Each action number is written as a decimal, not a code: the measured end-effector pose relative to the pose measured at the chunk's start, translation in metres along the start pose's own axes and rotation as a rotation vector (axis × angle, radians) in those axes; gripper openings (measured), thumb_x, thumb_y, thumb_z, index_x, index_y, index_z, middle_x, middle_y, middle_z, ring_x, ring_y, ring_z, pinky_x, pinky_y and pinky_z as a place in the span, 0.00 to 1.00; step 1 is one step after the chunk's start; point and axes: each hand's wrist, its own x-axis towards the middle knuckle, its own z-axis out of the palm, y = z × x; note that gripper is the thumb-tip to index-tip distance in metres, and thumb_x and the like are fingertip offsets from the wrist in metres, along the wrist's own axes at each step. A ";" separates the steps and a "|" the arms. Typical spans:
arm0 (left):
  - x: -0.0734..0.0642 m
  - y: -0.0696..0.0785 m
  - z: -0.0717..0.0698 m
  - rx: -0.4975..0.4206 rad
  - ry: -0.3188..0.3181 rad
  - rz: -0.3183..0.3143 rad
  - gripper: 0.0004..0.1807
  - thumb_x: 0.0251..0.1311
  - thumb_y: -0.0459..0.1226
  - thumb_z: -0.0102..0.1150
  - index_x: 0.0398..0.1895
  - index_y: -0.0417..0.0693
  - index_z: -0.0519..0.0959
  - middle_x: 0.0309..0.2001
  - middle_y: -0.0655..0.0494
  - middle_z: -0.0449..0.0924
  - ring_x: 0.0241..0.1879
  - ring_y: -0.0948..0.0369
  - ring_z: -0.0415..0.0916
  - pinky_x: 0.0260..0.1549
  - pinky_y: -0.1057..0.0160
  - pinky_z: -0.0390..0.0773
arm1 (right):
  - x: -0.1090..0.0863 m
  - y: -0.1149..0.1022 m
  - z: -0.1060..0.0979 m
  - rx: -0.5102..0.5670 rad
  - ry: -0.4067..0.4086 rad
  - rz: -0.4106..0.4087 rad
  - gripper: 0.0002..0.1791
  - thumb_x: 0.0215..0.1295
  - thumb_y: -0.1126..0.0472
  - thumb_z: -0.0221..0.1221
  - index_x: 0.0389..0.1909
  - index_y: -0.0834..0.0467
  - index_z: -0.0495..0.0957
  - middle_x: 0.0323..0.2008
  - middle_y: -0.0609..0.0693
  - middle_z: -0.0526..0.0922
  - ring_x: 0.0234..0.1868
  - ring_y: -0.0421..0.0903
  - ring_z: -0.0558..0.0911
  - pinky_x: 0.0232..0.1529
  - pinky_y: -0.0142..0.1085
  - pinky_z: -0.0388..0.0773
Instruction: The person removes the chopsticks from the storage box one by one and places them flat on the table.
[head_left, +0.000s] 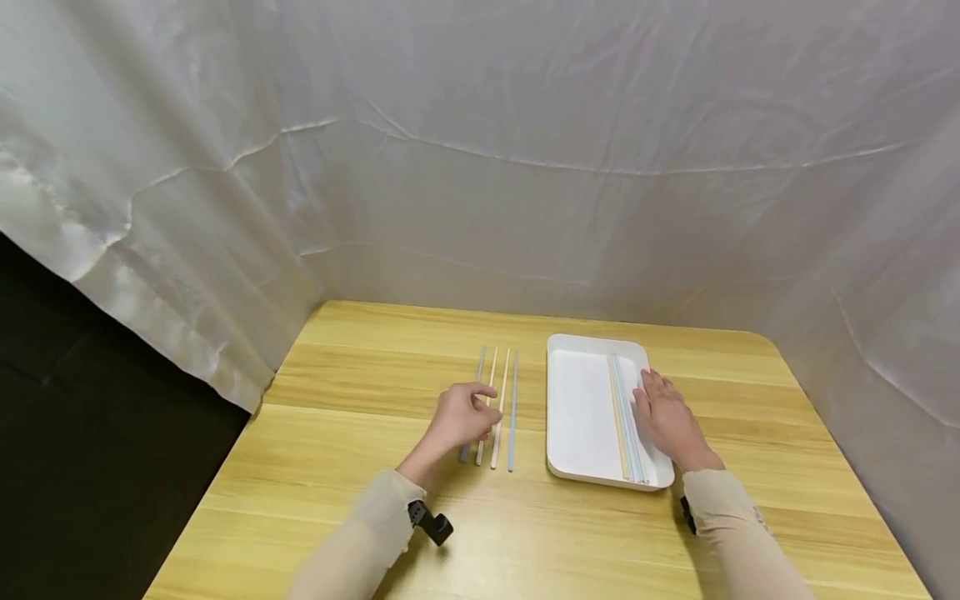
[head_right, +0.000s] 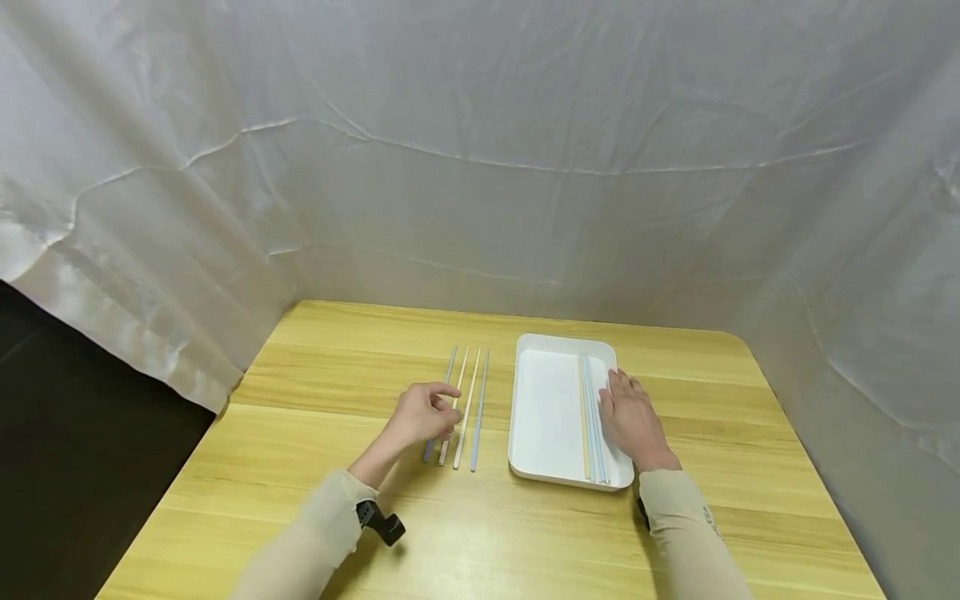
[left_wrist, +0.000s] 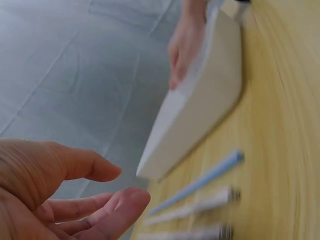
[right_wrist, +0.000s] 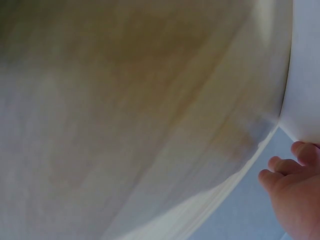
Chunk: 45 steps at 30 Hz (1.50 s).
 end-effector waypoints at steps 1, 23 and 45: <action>0.001 0.004 0.004 -0.023 -0.011 0.004 0.23 0.62 0.29 0.65 0.61 0.32 0.80 0.36 0.36 0.89 0.30 0.40 0.89 0.28 0.56 0.92 | 0.000 0.000 0.000 0.000 -0.001 0.000 0.36 0.88 0.49 0.36 0.80 0.73 0.52 0.79 0.75 0.54 0.78 0.78 0.54 0.81 0.68 0.53; 0.021 0.048 0.118 -0.352 -0.170 -0.086 0.21 0.64 0.30 0.64 0.62 0.38 0.82 0.46 0.35 0.90 0.34 0.51 0.91 0.33 0.61 0.93 | 0.002 0.002 0.002 -0.076 -0.020 0.043 0.40 0.86 0.43 0.35 0.84 0.66 0.44 0.81 0.71 0.51 0.79 0.80 0.48 0.74 0.83 0.37; 0.029 0.045 0.171 -0.232 -0.144 -0.220 0.20 0.64 0.28 0.64 0.59 0.30 0.82 0.30 0.40 0.90 0.31 0.48 0.91 0.28 0.61 0.92 | 0.002 -0.003 0.001 -0.080 -0.029 0.066 0.38 0.86 0.44 0.34 0.85 0.62 0.41 0.83 0.68 0.49 0.80 0.78 0.46 0.72 0.84 0.30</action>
